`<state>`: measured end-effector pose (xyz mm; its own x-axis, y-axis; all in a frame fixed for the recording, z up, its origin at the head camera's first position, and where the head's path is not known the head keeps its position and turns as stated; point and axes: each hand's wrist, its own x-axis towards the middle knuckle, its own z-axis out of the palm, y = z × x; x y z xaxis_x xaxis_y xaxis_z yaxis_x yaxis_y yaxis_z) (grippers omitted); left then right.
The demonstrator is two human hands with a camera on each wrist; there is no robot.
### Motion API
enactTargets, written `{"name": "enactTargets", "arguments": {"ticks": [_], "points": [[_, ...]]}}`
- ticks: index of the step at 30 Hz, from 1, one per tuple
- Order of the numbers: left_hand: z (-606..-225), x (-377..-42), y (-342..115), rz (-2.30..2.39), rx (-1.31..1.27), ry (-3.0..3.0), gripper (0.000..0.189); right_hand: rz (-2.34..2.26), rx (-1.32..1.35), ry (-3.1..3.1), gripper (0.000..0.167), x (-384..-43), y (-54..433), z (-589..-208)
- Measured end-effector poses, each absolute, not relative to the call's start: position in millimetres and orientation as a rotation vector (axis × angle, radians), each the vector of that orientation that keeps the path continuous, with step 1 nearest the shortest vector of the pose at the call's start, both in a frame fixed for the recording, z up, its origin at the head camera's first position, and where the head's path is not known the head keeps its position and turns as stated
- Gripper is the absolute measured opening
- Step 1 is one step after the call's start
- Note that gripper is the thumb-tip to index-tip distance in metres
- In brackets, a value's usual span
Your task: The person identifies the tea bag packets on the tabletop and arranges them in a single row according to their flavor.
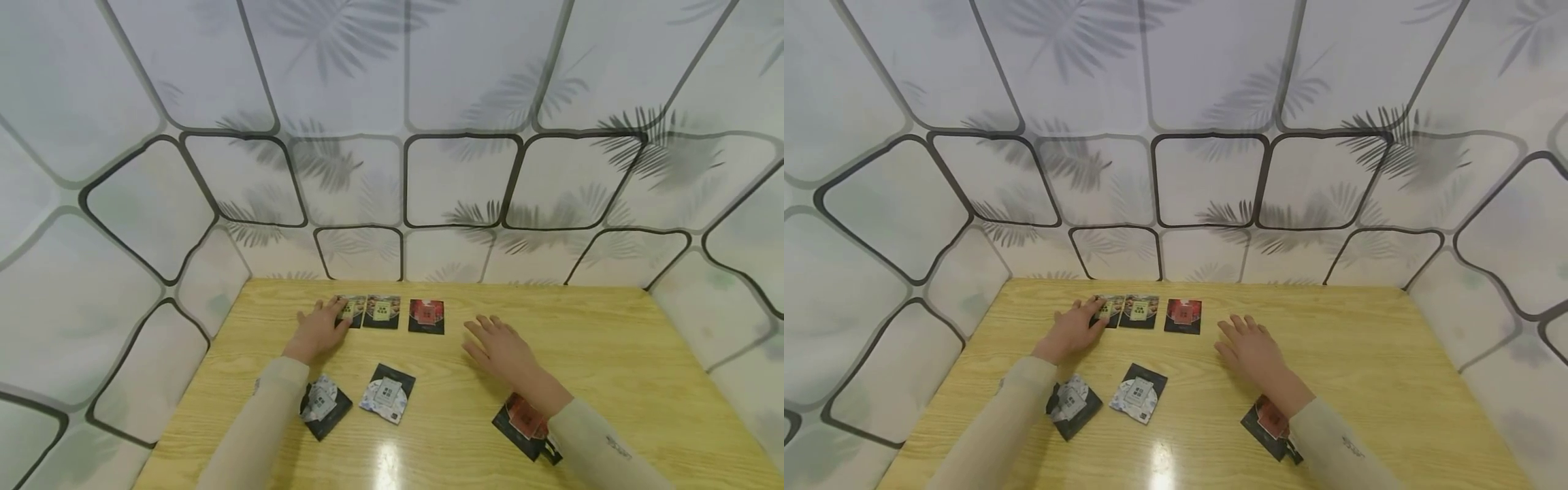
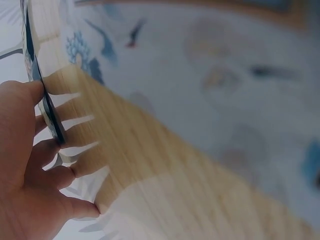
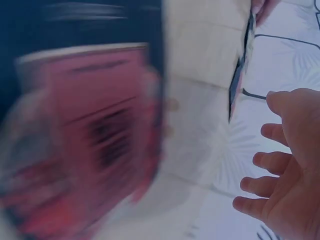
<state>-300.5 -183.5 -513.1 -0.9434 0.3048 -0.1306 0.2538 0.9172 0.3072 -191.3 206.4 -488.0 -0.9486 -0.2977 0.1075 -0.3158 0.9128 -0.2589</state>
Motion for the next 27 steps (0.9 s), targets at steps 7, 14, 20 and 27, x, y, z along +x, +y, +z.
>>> {"name": "enactTargets", "arguments": {"ticks": [7,14,20,27], "points": [[-514,-302,-184,0.406,0.42,2.91,0.062,0.452,0.522,-2.959,0.048,-151,230,-492],[-512,-301,-182,0.417,0.412,2.895,0.062,0.443,0.493,-2.941,0.046,-118,255,-504],[-513,-301,-182,0.41,0.406,2.897,0.063,0.453,0.448,-2.936,0.043,-95,264,-509],[-514,-302,-182,0.391,0.404,2.904,0.063,0.438,0.378,-2.991,0.052,-81,267,-513]]}}
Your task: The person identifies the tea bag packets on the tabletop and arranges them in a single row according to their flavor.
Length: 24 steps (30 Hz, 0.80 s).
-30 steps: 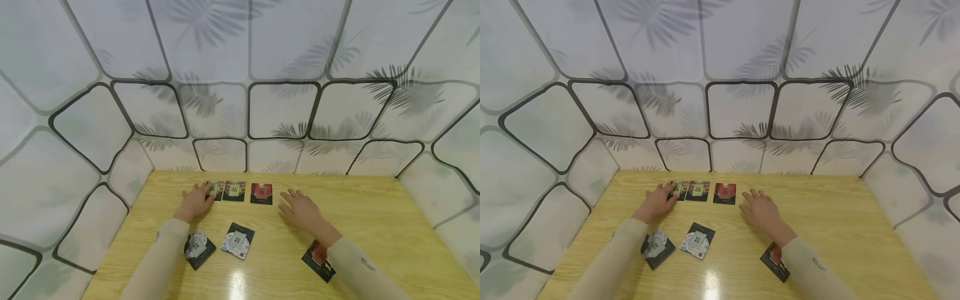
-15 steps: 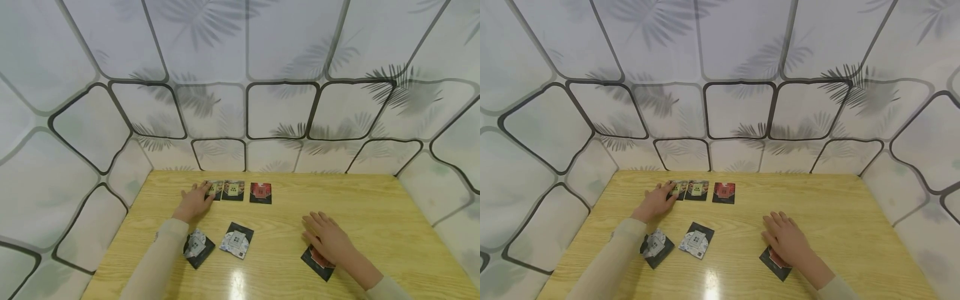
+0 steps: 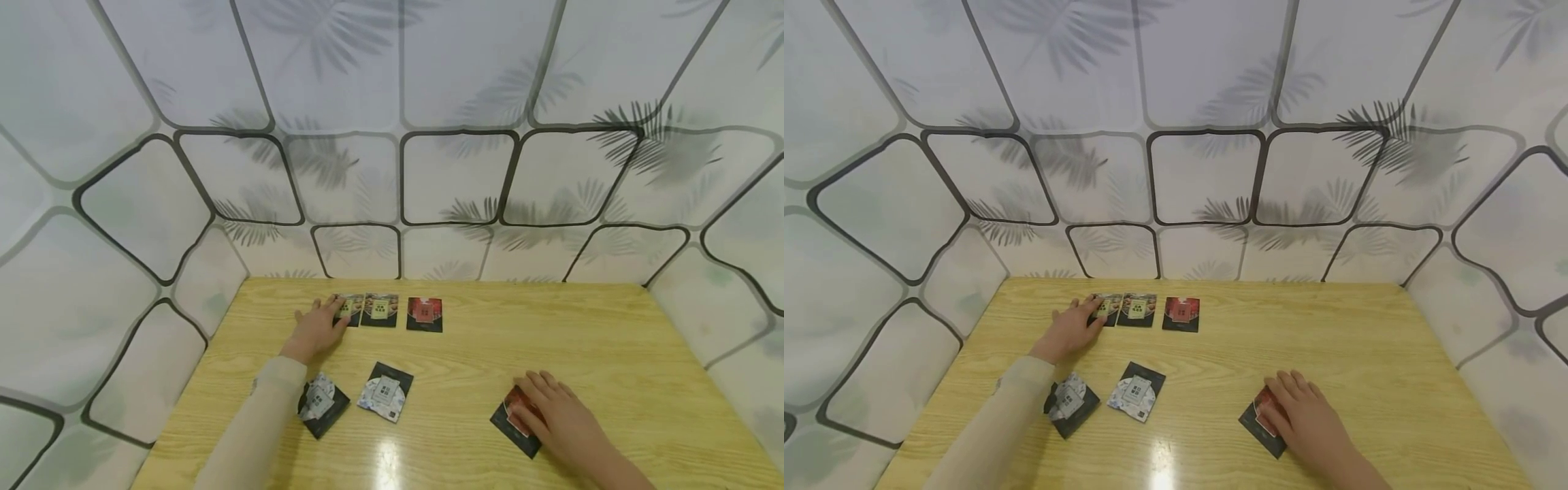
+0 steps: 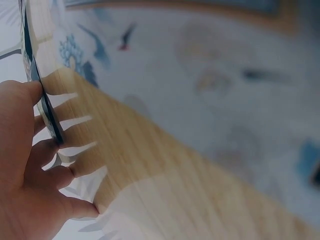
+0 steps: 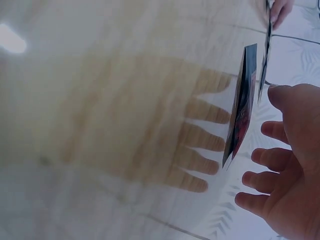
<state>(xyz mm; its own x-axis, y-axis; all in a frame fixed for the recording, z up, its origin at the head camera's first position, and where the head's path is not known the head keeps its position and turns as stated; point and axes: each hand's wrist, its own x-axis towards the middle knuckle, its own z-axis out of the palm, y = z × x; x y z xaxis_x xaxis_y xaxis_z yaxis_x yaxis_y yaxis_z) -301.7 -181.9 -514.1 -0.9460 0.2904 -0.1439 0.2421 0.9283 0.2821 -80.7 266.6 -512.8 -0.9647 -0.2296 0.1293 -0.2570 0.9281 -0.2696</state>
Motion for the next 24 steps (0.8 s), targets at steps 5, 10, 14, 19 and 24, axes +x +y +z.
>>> {"name": "enactTargets", "arguments": {"ticks": [5,10,14,19,24], "points": [[-514,-301,-182,0.385,0.404,2.902,0.062,0.462,0.328,-3.066,0.059,-74,265,-512],[-513,-301,-181,0.377,0.405,2.902,0.062,0.462,0.324,-3.102,0.062,-70,263,-513],[-511,-302,-181,0.378,0.406,2.899,0.062,0.477,0.343,-3.129,0.066,-68,261,-511],[-510,-302,-181,0.372,0.404,2.893,0.063,0.481,0.355,-3.166,0.073,-67,258,-509],[-509,-301,-181,0.366,0.396,2.886,0.063,0.512,0.341,-3.157,0.071,-66,257,-510]]}}
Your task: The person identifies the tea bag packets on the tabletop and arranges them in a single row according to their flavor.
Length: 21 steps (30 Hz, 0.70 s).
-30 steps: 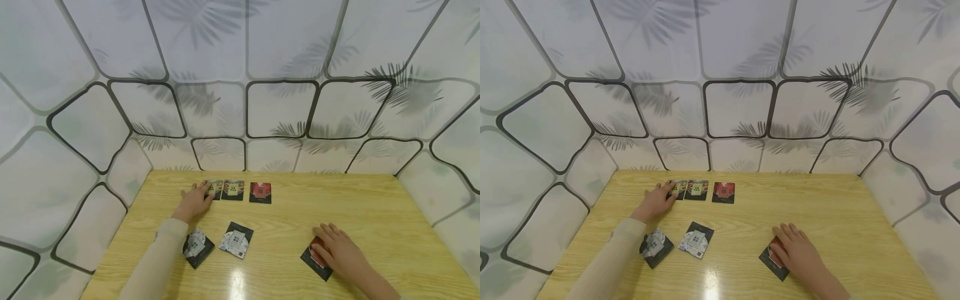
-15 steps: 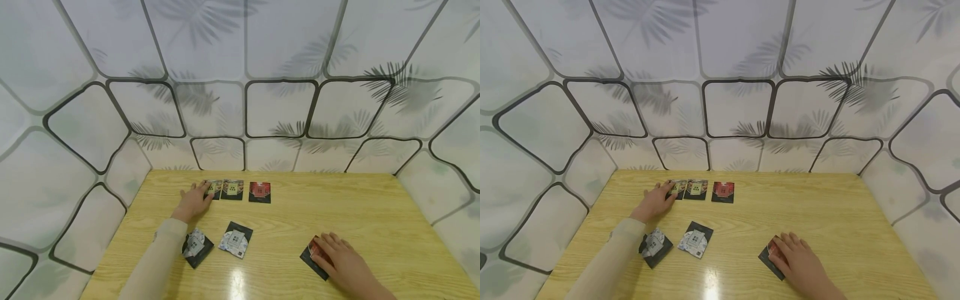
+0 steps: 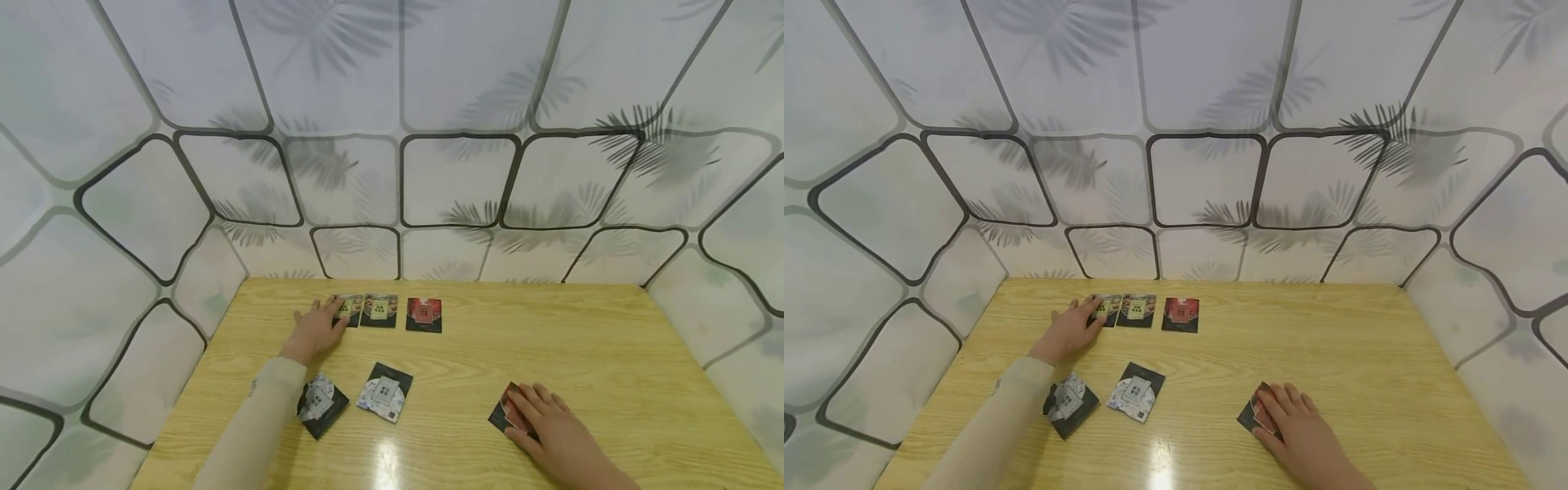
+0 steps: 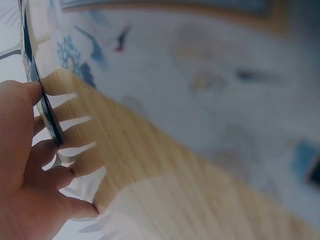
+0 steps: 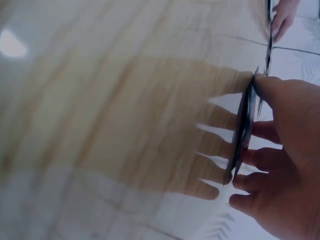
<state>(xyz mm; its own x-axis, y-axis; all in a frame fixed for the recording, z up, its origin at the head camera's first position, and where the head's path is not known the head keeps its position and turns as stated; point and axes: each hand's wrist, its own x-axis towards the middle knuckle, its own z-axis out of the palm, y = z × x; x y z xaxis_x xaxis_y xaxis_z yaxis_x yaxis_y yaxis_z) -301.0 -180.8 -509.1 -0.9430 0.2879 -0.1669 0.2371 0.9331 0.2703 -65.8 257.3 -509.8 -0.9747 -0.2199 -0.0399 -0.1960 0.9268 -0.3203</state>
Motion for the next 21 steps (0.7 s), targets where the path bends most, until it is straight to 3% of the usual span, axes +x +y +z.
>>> {"name": "enactTargets", "arguments": {"ticks": [5,13,21], "points": [[-509,-300,-180,0.372,0.394,2.889,0.063,-0.507,-0.359,3.044,0.064,-67,260,-513],[-512,-300,-181,0.36,0.393,2.892,0.063,-0.366,-0.353,3.122,0.067,-72,261,-512],[-515,-301,-180,0.366,0.399,2.901,0.063,-0.346,-0.411,3.148,0.055,-79,255,-512]]}}
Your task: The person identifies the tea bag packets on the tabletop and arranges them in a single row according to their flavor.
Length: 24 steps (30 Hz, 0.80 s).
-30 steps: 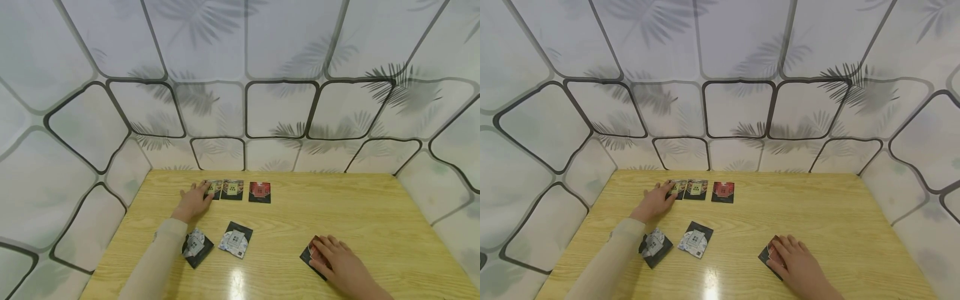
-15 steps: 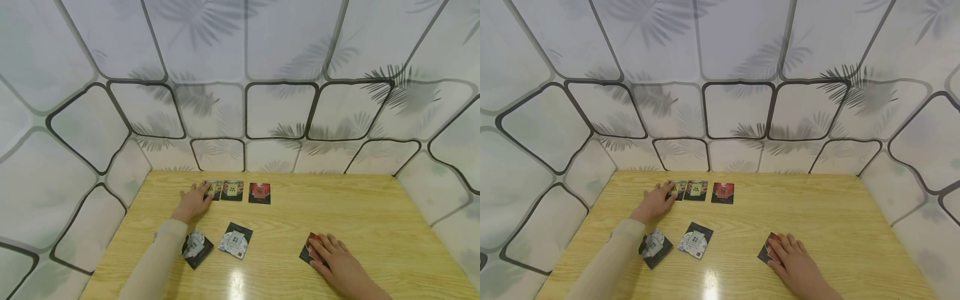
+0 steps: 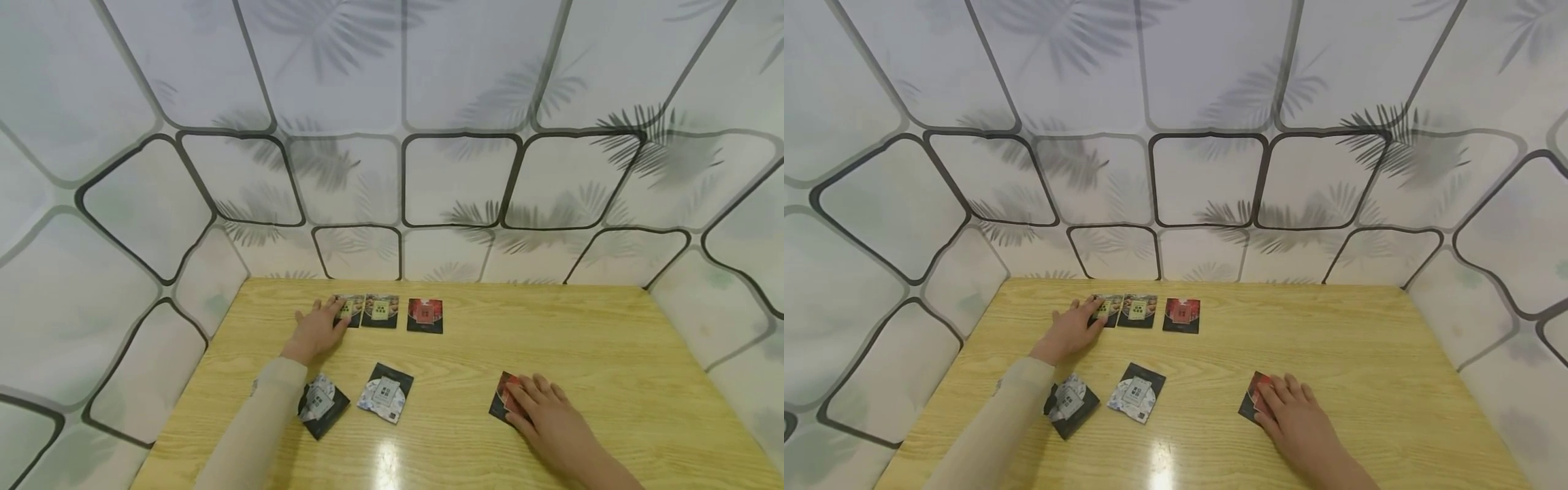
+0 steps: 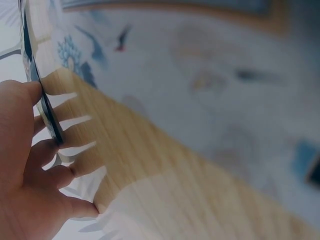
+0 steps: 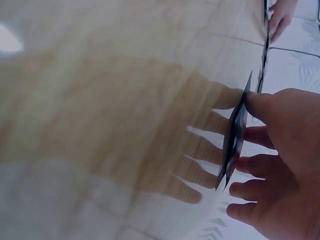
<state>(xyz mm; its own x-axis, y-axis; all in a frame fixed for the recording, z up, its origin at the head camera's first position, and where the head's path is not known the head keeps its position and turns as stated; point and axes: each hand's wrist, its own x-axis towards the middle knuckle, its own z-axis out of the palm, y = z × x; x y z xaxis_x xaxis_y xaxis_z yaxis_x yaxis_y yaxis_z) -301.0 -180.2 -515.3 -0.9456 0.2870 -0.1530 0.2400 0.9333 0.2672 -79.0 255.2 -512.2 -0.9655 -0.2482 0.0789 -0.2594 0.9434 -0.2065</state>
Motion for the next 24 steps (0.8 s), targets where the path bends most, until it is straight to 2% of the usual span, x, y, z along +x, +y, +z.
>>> {"name": "enactTargets", "arguments": {"ticks": [9,24], "points": [[-515,-301,-182,0.374,0.391,2.905,0.062,0.23,0.499,-3.029,0.047,-94,249,-513],[-517,-303,-181,0.36,0.395,2.904,0.063,0.321,0.484,-3.011,0.05,-118,243,-510]]}}
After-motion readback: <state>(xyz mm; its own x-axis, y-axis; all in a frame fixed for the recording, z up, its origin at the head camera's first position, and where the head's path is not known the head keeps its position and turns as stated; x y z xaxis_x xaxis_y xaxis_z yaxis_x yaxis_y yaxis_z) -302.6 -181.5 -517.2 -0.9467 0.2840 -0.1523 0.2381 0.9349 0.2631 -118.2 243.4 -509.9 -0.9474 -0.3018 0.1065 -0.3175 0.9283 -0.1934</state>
